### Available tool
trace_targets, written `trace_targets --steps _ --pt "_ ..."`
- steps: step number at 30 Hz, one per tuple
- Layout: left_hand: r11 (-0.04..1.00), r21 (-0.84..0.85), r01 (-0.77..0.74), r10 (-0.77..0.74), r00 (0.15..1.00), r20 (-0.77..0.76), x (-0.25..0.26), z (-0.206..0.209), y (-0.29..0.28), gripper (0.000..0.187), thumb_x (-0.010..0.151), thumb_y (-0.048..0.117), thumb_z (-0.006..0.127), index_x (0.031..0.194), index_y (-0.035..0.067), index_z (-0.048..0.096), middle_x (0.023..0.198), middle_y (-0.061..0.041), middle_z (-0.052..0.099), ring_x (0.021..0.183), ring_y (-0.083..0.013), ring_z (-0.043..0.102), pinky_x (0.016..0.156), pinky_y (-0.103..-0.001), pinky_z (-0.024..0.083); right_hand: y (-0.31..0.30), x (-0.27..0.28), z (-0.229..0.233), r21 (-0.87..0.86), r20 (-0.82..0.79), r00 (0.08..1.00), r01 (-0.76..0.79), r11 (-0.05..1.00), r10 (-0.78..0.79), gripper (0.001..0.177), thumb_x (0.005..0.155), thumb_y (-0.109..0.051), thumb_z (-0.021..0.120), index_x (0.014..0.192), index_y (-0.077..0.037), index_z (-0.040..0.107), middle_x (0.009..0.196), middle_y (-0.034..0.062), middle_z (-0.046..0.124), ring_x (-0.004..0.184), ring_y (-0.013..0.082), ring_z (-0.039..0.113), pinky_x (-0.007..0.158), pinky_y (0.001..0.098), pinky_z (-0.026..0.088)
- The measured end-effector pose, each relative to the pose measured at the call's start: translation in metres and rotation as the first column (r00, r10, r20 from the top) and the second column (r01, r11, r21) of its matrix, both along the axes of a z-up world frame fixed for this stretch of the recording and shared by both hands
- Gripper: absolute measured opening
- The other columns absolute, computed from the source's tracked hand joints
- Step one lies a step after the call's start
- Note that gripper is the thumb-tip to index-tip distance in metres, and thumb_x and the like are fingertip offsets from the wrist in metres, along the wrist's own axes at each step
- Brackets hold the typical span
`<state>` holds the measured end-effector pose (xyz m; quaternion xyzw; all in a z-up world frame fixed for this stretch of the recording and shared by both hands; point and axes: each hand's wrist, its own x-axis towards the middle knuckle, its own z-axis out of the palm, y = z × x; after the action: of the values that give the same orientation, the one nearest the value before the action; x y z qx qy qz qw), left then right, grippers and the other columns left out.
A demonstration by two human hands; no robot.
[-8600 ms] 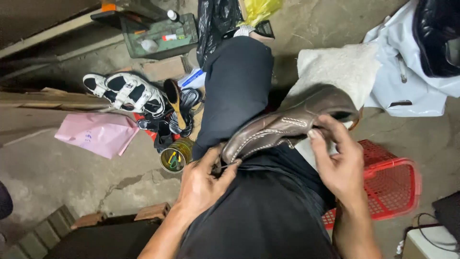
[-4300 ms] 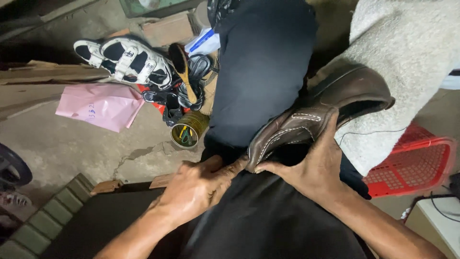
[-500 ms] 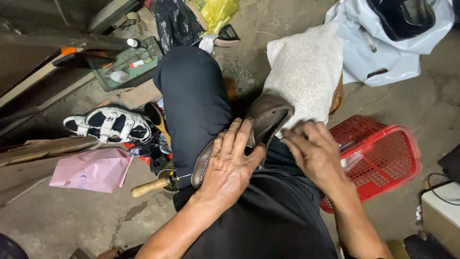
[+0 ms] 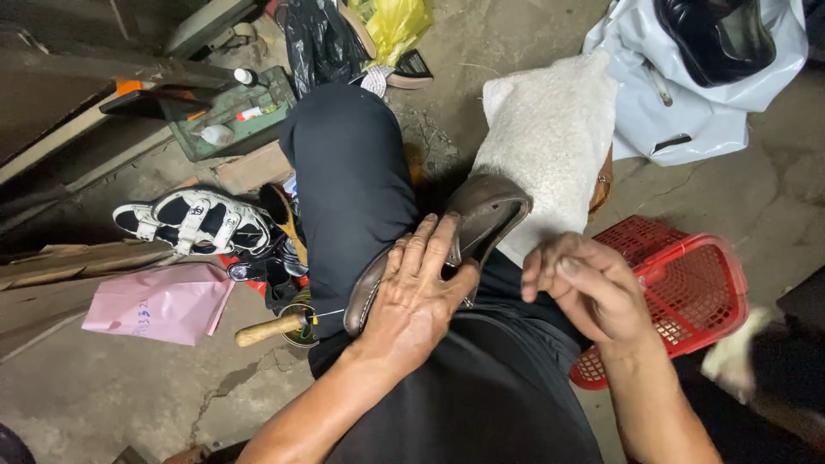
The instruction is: Hand-stitching the upper and sole of a leather shoe using a needle and thread.
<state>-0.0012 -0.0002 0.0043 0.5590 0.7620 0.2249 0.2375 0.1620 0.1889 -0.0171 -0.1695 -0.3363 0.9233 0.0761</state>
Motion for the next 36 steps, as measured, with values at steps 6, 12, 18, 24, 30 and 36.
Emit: trace_targets --steps 6,12,18,24,30,36 --pt "0.992 0.123 -0.014 0.021 0.998 -0.052 -0.002 0.004 -0.002 0.026 0.094 -0.003 0.069 0.116 0.008 0.059 0.155 -0.027 0.036 0.145 -0.0501 0.040 0.114 -0.066 0.041 0.002 -0.023 0.000 0.145 0.422 0.847 0.290 0.946 -0.324 0.015 0.102 -0.008 0.061 0.106 0.002 0.071 0.107 0.0197 0.074 0.096 0.0258 0.074 0.091 0.0378 0.064" --pt "0.986 0.166 -0.014 0.011 1.000 0.017 0.005 -0.005 -0.008 0.030 0.096 -0.005 0.067 0.122 0.010 0.061 0.161 -0.025 0.029 0.148 -0.0529 0.034 0.119 -0.069 0.035 -0.018 -0.039 0.022 0.789 0.448 0.883 -0.316 0.527 -0.141 0.018 0.094 -0.012 0.069 0.107 -0.003 0.077 0.108 0.0113 0.080 0.097 0.0172 0.076 0.091 0.0277 0.061" --pt "0.951 0.275 0.142 -0.154 0.988 0.021 0.000 0.013 -0.010 0.020 0.091 -0.008 0.069 0.109 -0.001 0.064 0.152 -0.026 0.041 0.144 -0.0486 0.041 0.114 -0.074 0.037 -0.020 -0.035 -0.018 0.594 0.601 0.771 -0.606 0.529 0.208 0.035 0.104 -0.019 0.058 0.070 -0.010 0.058 0.069 -0.0042 0.058 0.065 0.0063 0.051 0.059 0.0294 0.043" --pt "0.900 0.418 0.120 -0.157 0.986 0.055 -0.004 0.005 -0.010 0.009 0.099 -0.002 0.068 0.108 -0.004 0.067 0.146 -0.028 0.050 0.138 -0.0499 0.049 0.113 -0.069 0.040 -0.032 -0.051 -0.029 0.456 0.576 0.667 -0.742 0.491 0.473 0.035 0.103 -0.019 0.055 0.078 -0.005 0.075 0.081 -0.0095 0.067 0.074 0.0044 0.057 0.064 0.0257 0.052" --pt "0.981 0.071 -0.178 0.141 0.922 0.362 -0.051 0.049 -0.057 0.058 0.103 0.036 0.063 0.152 0.012 0.044 0.137 -0.011 0.068 0.117 -0.0338 0.063 0.103 -0.040 0.045 -0.085 -0.065 -0.044 0.415 0.480 0.627 -0.778 0.471 0.613 0.034 0.104 -0.021 0.054 0.082 -0.005 0.074 0.084 -0.0078 0.067 0.078 0.0062 0.058 0.068 0.0268 0.052" --pt "0.913 -0.404 -0.048 0.167 0.949 0.266 -0.125 0.055 -0.143 0.048 0.097 0.054 0.053 0.135 0.029 0.068 0.139 -0.003 0.063 0.137 -0.0284 0.053 0.093 -0.048 0.046 -0.134 -0.063 -0.052 0.402 0.369 0.617 -0.780 0.479 0.695 0.034 0.104 -0.023 0.052 0.085 -0.005 0.074 0.088 -0.0062 0.067 0.081 0.0081 0.059 0.071 0.0280 0.052"
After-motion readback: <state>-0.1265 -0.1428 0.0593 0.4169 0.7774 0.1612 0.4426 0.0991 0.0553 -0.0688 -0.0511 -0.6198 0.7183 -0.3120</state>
